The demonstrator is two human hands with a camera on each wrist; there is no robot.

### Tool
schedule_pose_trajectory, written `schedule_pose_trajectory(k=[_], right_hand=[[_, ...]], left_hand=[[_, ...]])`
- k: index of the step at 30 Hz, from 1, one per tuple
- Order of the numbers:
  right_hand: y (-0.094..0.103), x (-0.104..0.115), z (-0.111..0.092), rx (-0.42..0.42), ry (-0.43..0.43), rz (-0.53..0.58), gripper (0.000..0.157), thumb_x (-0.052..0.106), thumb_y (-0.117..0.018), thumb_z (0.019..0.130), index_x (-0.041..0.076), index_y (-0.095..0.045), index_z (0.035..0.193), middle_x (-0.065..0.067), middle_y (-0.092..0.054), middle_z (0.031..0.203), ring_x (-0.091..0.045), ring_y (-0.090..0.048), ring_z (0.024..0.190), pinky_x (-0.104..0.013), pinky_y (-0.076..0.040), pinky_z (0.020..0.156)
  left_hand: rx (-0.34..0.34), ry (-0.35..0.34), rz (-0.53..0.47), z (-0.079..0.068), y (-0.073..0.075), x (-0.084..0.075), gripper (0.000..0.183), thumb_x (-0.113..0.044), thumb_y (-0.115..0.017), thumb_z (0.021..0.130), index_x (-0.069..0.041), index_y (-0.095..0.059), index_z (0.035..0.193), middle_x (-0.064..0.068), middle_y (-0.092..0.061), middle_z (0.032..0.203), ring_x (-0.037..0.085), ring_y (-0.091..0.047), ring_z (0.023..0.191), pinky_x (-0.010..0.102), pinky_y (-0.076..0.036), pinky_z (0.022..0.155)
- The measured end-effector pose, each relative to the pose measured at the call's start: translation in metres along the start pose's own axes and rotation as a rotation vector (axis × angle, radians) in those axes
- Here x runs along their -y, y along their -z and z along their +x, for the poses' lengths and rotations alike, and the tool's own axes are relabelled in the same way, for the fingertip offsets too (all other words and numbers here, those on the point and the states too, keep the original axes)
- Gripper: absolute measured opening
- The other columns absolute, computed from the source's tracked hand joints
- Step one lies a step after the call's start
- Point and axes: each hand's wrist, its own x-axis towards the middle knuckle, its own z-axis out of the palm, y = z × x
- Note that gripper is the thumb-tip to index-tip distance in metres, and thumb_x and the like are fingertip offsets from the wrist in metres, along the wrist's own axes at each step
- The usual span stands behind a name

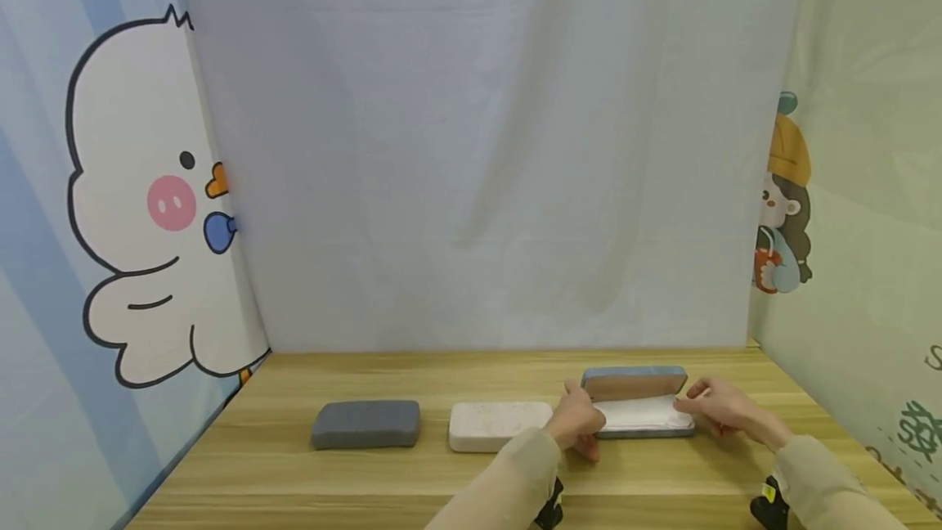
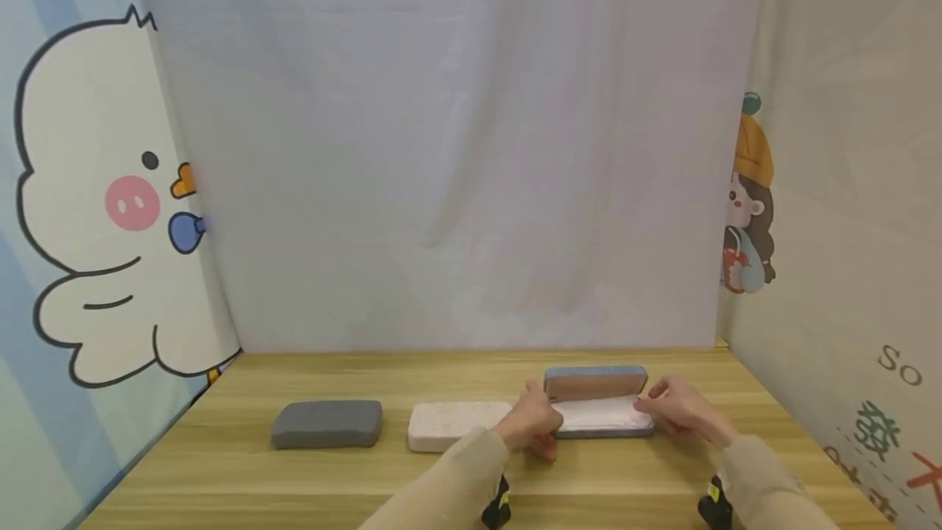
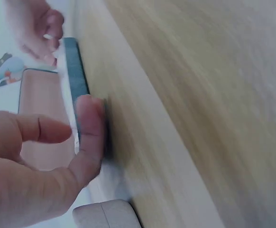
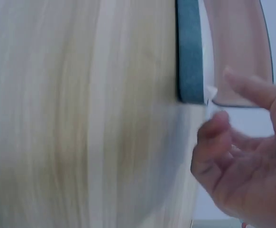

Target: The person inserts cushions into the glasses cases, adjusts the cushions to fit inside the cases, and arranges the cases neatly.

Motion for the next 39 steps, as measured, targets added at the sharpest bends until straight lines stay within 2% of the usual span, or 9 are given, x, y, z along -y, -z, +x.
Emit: schedule_pose_trajectory(k=[2,4,7,11,18,22,26,34,39], right_hand=[[0.004,-0.003,0.0,0.046,-0.008,0.006,0.067,0.027,-0.069,0.089,-0.017,-0.035,0.127,-0.001,-0.053,0.061,-0.007,-0.042,0.044,-0.02,-0.038,0.042],[0.006,-0.007,0.001,0.11,0.018,0.019,0.082,0.026,-0.072,0.087,-0.016,-0.024,0.139,-0.005,-0.059,0.07,-0.008,-0.047,0.048,-0.021,-0.041,0.044],[0.008,-0.011,0.002,0.185,0.04,0.049,0.099,0.022,-0.075,0.084,-0.012,-0.007,0.146,-0.006,-0.059,0.075,-0.009,-0.048,0.051,-0.021,-0.042,0.046],[0.009,-0.016,0.002,0.217,0.059,0.074,0.11,0.016,-0.077,0.082,-0.01,0.009,0.147,-0.001,-0.05,0.072,-0.008,-0.041,0.05,-0.018,-0.037,0.044],[0.015,-0.026,0.004,0.237,0.101,0.089,0.115,0.012,-0.076,0.081,-0.011,0.017,0.145,0.002,-0.046,0.065,-0.004,-0.036,0.044,-0.016,-0.031,0.041],[0.017,-0.029,0.005,0.25,0.101,0.129,0.115,0.01,-0.075,0.082,-0.01,0.018,0.145,0.003,-0.047,0.064,-0.004,-0.036,0.042,-0.017,-0.032,0.04],[0.018,-0.031,0.005,0.266,0.074,0.18,0.117,0.01,-0.075,0.082,-0.006,0.021,0.146,0.002,-0.049,0.066,-0.004,-0.041,0.043,-0.017,-0.036,0.04],[0.018,-0.037,0.004,0.32,0.08,0.263,0.119,0.009,-0.072,0.085,-0.005,0.031,0.142,0.002,-0.051,0.068,-0.004,-0.052,0.048,-0.017,-0.046,0.043],[0.019,-0.038,0.004,0.333,0.095,0.291,0.12,0.008,-0.072,0.085,-0.006,0.034,0.14,0.001,-0.051,0.07,-0.004,-0.055,0.05,-0.018,-0.049,0.045]], left_hand=[[0.06,0.044,-0.06,-0.002,0.003,-0.002,0.08,0.014,-0.056,0.077,0.01,-0.014,0.145,0.031,-0.066,0.084,0.03,-0.059,0.043,0.033,-0.057,0.045],[0.077,0.051,-0.047,-0.003,0.004,-0.003,0.089,0.017,-0.06,0.074,0.007,-0.012,0.148,0.031,-0.064,0.1,0.022,-0.053,0.041,0.028,-0.054,0.044],[0.056,0.034,-0.031,-0.002,0.002,-0.003,0.093,0.022,-0.065,0.067,0.006,-0.018,0.146,0.033,-0.054,0.119,0.022,-0.054,0.042,0.027,-0.053,0.042],[0.022,-0.009,-0.05,0.001,-0.004,-0.001,0.094,0.027,-0.067,0.062,0.002,-0.025,0.143,0.038,-0.049,0.125,0.032,-0.064,0.048,0.031,-0.055,0.042],[0.011,-0.038,-0.085,0.003,-0.011,-0.001,0.094,0.024,-0.072,0.063,-0.004,-0.03,0.142,0.04,-0.051,0.123,0.034,-0.067,0.053,0.031,-0.056,0.042],[0.026,-0.065,-0.149,0.001,-0.011,0.0,0.092,0.025,-0.073,0.063,-0.006,-0.033,0.14,0.035,-0.059,0.109,0.039,-0.069,0.057,0.033,-0.058,0.045],[0.053,-0.09,-0.212,0.0,-0.009,0.003,0.088,0.029,-0.071,0.063,-0.008,-0.037,0.135,0.029,-0.063,0.093,0.043,-0.069,0.061,0.037,-0.059,0.047],[0.067,-0.098,-0.254,0.0,-0.009,0.005,0.076,0.032,-0.069,0.061,-0.009,-0.04,0.118,0.028,-0.058,0.091,0.046,-0.068,0.063,0.038,-0.06,0.048],[0.072,-0.103,-0.264,0.002,-0.009,0.006,0.073,0.032,-0.069,0.062,-0.01,-0.039,0.114,0.027,-0.057,0.09,0.047,-0.068,0.063,0.038,-0.06,0.049]])
